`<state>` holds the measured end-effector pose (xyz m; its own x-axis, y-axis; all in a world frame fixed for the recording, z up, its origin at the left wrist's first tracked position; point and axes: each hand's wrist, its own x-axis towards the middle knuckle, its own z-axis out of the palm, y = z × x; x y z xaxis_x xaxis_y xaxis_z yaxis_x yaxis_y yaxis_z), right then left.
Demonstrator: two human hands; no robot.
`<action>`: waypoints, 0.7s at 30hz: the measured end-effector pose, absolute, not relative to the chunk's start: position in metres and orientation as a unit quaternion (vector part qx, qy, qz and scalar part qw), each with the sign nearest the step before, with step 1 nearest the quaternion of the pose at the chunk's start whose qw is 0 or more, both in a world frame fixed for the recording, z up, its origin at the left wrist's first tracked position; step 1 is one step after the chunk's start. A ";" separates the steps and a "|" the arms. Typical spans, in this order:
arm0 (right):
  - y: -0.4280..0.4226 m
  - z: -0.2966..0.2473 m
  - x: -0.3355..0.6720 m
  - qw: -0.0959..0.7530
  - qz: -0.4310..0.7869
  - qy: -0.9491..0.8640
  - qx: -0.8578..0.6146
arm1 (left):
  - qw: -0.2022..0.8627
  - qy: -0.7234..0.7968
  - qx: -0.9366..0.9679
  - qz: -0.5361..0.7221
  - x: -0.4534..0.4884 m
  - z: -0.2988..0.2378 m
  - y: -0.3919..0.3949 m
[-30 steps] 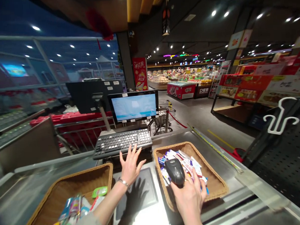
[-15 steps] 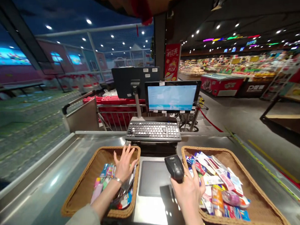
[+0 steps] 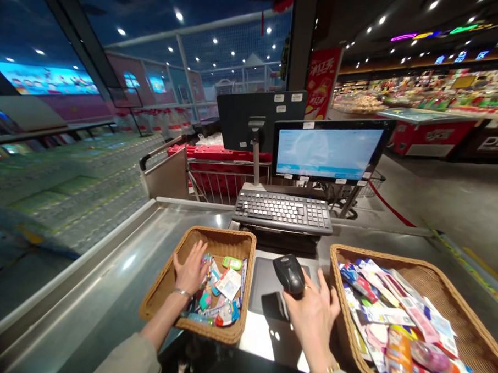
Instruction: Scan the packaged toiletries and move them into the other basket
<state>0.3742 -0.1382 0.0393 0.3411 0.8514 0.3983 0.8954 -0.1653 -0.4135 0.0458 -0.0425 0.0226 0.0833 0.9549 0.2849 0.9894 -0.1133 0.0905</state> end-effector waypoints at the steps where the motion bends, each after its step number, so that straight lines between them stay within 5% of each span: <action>1: -0.138 0.038 0.373 0.298 -0.033 -0.572 -0.764 | 0.060 -0.666 -0.731 -0.134 0.042 0.022 -0.043; 21: -0.138 0.028 0.372 0.284 -0.019 -0.563 -0.776 | -0.020 -0.533 -0.842 0.084 0.023 -0.006 -0.003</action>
<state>0.3723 -0.1376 0.0276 0.3652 0.8632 0.3487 0.8844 -0.2047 -0.4194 0.0228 -0.0029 -0.0059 0.4173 0.8941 -0.1624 0.9009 -0.4305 -0.0548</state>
